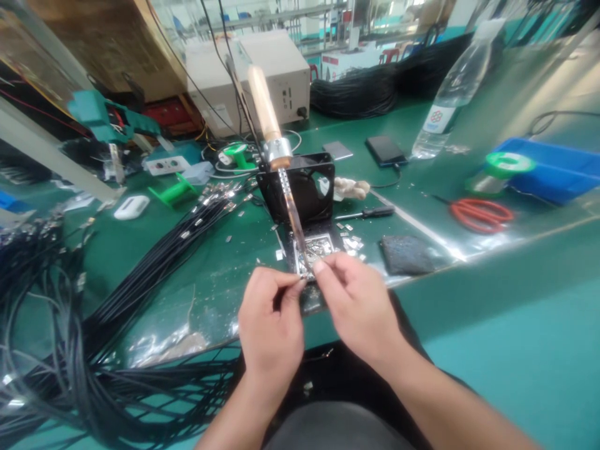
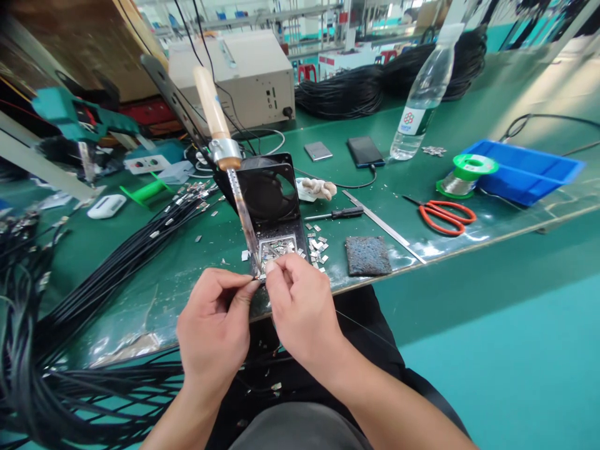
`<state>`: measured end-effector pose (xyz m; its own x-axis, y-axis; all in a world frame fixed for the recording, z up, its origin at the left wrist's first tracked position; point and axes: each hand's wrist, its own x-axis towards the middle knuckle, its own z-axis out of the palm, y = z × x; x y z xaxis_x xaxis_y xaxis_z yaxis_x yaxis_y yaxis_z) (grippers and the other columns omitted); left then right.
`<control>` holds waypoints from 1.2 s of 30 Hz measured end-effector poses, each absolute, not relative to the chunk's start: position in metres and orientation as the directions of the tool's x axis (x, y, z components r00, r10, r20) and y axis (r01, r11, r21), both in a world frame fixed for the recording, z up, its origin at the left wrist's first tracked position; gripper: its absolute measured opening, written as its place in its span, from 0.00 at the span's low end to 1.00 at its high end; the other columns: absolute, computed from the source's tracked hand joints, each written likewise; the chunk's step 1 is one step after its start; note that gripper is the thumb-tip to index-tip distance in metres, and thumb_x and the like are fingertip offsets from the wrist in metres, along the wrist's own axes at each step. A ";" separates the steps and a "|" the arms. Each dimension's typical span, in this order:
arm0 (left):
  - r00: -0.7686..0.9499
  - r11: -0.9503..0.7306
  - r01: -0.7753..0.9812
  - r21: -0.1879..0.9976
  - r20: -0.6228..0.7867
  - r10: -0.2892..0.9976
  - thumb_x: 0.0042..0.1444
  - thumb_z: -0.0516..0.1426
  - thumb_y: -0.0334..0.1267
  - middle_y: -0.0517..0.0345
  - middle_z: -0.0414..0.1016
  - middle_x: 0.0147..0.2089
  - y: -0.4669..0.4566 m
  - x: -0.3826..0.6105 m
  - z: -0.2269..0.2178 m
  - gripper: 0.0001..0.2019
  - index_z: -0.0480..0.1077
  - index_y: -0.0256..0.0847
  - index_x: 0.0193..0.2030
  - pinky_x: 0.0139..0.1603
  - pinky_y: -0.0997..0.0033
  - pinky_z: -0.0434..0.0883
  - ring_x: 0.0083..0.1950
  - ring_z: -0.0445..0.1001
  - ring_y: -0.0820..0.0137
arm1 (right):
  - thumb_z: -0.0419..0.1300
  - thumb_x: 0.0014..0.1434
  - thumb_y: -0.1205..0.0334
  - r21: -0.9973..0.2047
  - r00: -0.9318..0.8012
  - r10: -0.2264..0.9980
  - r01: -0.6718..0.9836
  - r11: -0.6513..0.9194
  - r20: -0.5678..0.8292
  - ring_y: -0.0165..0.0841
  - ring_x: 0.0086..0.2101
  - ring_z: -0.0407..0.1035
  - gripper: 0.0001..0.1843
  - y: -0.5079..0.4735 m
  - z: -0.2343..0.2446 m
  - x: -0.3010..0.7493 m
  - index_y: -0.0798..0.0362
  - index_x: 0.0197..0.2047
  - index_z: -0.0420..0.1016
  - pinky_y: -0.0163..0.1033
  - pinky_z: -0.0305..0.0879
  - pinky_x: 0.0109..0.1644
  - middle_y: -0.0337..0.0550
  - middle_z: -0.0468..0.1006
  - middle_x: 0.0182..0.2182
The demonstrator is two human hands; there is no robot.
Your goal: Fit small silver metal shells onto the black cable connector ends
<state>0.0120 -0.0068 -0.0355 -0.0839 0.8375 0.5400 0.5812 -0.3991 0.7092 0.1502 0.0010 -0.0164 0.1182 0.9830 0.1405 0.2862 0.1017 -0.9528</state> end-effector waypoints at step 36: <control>-0.102 -0.392 0.577 0.717 0.539 0.836 0.64 0.63 0.23 0.63 0.74 0.35 -0.007 0.014 -0.035 0.09 0.75 0.43 0.37 0.39 0.71 0.69 0.37 0.73 0.71 | 0.58 0.71 0.57 -0.954 0.146 0.979 0.285 0.094 0.140 0.30 0.25 0.68 0.15 -0.002 -0.017 0.149 0.51 0.32 0.76 0.34 0.63 0.29 0.37 0.77 0.24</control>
<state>0.0137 -0.0069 -0.0350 -0.1023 0.8358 0.5394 0.5771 -0.3918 0.7165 0.1486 -0.0023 -0.0169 0.1457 0.9793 0.1403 0.2849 0.0943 -0.9539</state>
